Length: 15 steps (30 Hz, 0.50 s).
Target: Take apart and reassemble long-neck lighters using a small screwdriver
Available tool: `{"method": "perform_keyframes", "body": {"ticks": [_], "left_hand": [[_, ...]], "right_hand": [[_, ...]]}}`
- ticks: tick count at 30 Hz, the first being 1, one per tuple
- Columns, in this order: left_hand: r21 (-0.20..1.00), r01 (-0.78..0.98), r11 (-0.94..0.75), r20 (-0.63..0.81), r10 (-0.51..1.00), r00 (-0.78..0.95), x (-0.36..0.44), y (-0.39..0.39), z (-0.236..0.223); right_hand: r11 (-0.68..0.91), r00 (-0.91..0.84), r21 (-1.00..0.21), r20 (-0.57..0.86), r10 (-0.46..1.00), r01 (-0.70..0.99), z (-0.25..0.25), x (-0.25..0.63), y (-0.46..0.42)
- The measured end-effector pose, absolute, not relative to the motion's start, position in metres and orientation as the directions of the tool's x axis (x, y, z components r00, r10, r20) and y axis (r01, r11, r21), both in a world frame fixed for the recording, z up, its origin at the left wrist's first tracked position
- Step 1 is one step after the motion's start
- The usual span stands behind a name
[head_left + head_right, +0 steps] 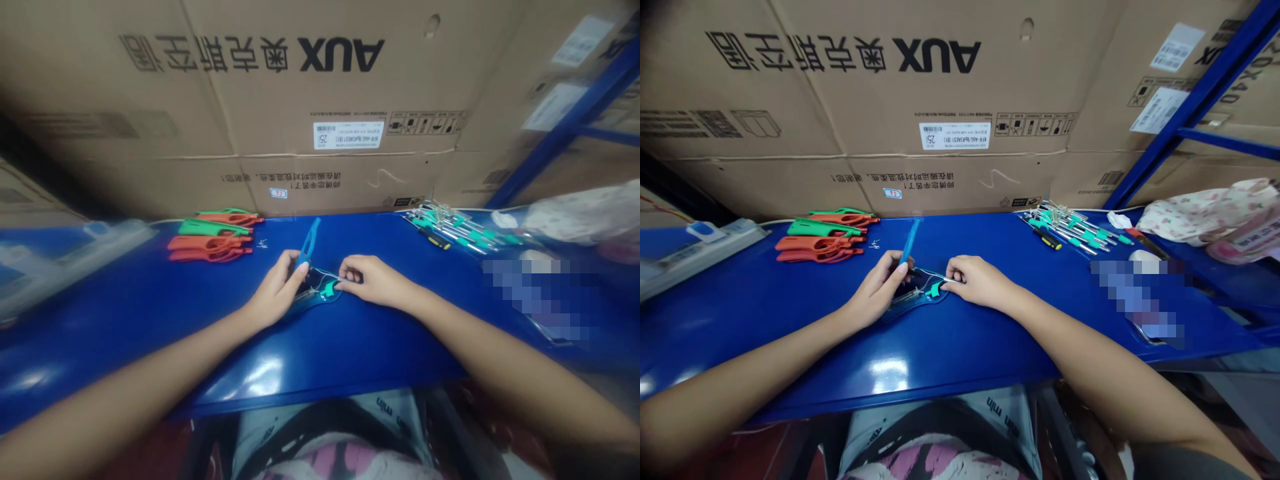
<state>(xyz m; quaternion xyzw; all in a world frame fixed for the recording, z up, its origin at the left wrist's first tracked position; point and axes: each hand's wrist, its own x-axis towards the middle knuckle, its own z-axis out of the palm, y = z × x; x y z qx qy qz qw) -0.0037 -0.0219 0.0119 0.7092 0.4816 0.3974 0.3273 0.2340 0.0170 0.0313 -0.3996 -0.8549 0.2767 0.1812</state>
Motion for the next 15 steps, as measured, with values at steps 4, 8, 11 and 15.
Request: {"method": "perform_keyframes", "body": {"ticks": [4, 8, 11, 15], "left_hand": [[0.922, 0.251, -0.296, 0.266, 0.953, 0.147, -0.003, -0.02, 0.007], [0.935, 0.108, -0.336, 0.33, 0.941, 0.075, -0.002, -0.017, 0.007], [0.965, 0.017, -0.26, 0.26, 0.966, -0.006, -0.003, -0.015, 0.012], [0.983, 0.059, -0.175, 0.172, 0.983, 0.062, -0.004, -0.015, 0.015]], "right_hand": [[0.613, -0.64, -0.517, 0.153, 0.753, 0.598, 0.034, 0.233, 0.012], [0.646, -0.661, -0.484, 0.169, 0.731, 0.59, 0.035, 0.234, 0.01], [0.655, -0.67, -0.45, 0.154, 0.726, 0.607, 0.036, 0.235, 0.008], [0.678, -0.678, -0.344, 0.141, 0.722, 0.65, 0.039, 0.234, 0.005]]}}
